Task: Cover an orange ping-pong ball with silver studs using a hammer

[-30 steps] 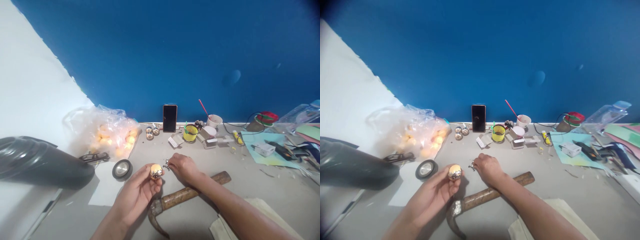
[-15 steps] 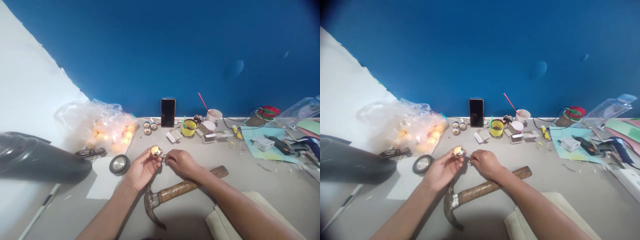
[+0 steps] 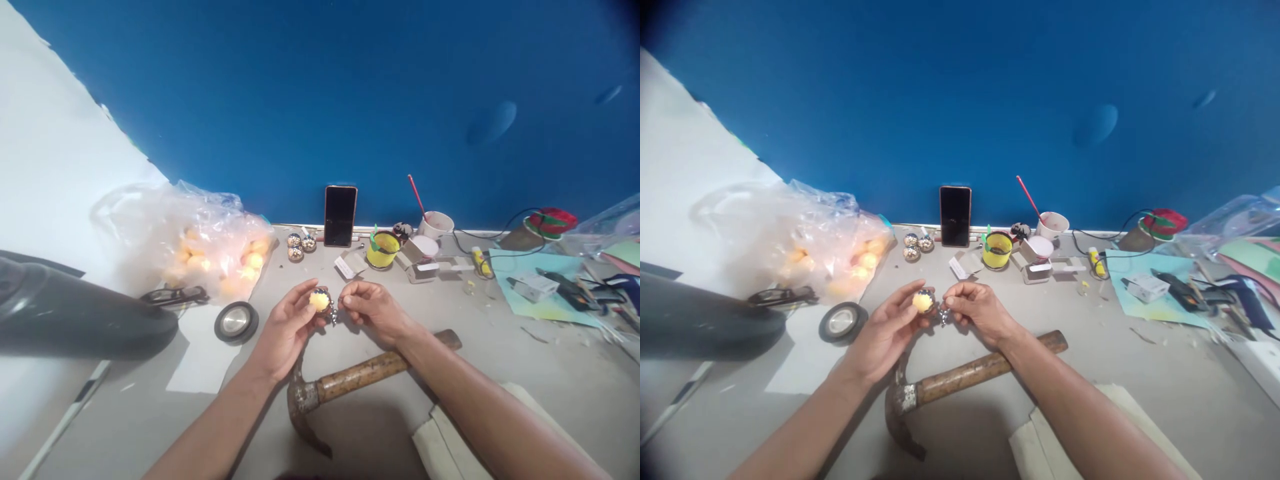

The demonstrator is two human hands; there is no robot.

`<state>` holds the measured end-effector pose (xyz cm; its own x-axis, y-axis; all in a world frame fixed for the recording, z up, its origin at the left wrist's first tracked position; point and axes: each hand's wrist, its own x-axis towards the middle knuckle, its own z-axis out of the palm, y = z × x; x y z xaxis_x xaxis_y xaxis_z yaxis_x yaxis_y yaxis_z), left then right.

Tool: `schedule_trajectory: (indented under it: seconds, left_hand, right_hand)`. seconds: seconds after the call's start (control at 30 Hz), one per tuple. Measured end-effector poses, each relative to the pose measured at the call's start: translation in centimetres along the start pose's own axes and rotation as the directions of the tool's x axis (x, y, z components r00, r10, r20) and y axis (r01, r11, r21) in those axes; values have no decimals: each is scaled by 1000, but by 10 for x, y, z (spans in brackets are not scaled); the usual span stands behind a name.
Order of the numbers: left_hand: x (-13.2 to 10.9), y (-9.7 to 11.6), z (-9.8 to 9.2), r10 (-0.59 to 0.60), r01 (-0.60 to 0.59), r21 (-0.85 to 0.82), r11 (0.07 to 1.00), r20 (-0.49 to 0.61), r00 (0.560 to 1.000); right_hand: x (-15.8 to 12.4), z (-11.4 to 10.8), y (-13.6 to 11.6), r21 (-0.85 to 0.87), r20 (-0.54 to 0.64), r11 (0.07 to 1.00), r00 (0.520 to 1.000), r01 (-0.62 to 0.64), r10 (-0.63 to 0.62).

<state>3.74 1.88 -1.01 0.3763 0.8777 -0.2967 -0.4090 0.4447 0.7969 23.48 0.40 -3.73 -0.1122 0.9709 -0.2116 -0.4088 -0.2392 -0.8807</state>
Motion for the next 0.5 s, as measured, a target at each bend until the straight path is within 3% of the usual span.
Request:
schedule_trajectory:
  seconds: [0.17,0.27,0.5]
  left_hand:
    - [-1,-3,-1,94,-80,259,962,-42,995]
    - [-3,-3,-1,107,-68,368,927,-86,990]
    - [-5,-2,4,176,-122,426,896,-91,980]
  right_hand:
    - [-1,0,-2,19,17,1000,1000,-5,5]
    - [-1,0,-2,12,15,1000,1000,-18,18]
    - [-3,3,0,-35,18,999,999,-27,28]
